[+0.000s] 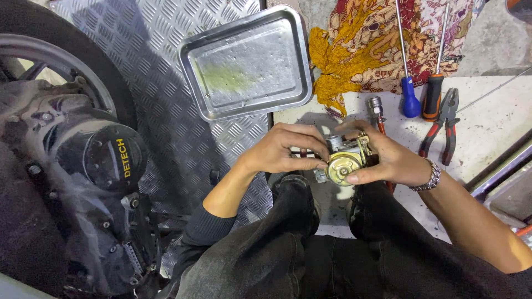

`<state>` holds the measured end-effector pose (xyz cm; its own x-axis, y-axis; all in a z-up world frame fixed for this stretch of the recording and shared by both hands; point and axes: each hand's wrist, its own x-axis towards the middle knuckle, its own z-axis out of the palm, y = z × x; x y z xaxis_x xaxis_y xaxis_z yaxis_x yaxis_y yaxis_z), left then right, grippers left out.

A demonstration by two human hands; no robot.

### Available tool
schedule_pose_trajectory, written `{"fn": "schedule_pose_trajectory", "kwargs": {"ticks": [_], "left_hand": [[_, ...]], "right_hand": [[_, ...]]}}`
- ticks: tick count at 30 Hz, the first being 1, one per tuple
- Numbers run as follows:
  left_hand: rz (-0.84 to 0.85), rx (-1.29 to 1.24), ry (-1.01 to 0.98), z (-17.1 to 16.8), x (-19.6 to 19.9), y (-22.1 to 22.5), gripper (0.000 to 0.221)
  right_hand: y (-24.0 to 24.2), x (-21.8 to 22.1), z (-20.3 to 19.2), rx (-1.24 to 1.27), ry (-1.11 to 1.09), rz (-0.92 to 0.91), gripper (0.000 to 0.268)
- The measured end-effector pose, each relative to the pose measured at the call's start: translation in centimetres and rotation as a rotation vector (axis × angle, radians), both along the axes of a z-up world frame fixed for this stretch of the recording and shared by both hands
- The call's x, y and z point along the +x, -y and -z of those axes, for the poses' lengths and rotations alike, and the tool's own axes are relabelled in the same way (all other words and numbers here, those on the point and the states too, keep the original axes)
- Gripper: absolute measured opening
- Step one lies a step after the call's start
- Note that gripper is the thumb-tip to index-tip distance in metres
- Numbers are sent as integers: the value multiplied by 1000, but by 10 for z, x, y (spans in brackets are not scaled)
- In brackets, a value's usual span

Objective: The person assembles a motorcycle carburetor by hand, inserting a spring and attaching a brass float bowl. They then use a blue-handled screwdriver to tighten the bowl onto the carburetor body.

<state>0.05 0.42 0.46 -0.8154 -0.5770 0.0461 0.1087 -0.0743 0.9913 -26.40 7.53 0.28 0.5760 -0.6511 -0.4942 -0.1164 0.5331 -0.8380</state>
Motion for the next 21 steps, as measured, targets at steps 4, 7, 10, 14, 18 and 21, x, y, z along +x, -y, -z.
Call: {"fn": "schedule_pose_trajectory", "kwargs": {"ticks": [4, 7, 10, 14, 18, 21], "left_hand": [[-51, -51, -31, 8, 0, -2, 16], [-102, -106, -23, 2, 1, 1, 16], [-117, -34, -2, 7, 3, 0, 19], [-111, -18, -23, 8, 4, 1, 16], [-162, -154, 2, 1, 2, 0, 14], [-324, -139, 134, 18, 24, 1, 9]], "right_hand": [[4, 5, -6, 7, -33, 11, 98], [7, 9, -7, 8, -64, 42, 88], [11, 11, -10, -20, -73, 45, 89], [13, 14, -18, 20, -78, 37, 86], [-3, 9, 2, 121, -134, 37, 93], [0, 7, 2, 240, -102, 179, 91]]}}
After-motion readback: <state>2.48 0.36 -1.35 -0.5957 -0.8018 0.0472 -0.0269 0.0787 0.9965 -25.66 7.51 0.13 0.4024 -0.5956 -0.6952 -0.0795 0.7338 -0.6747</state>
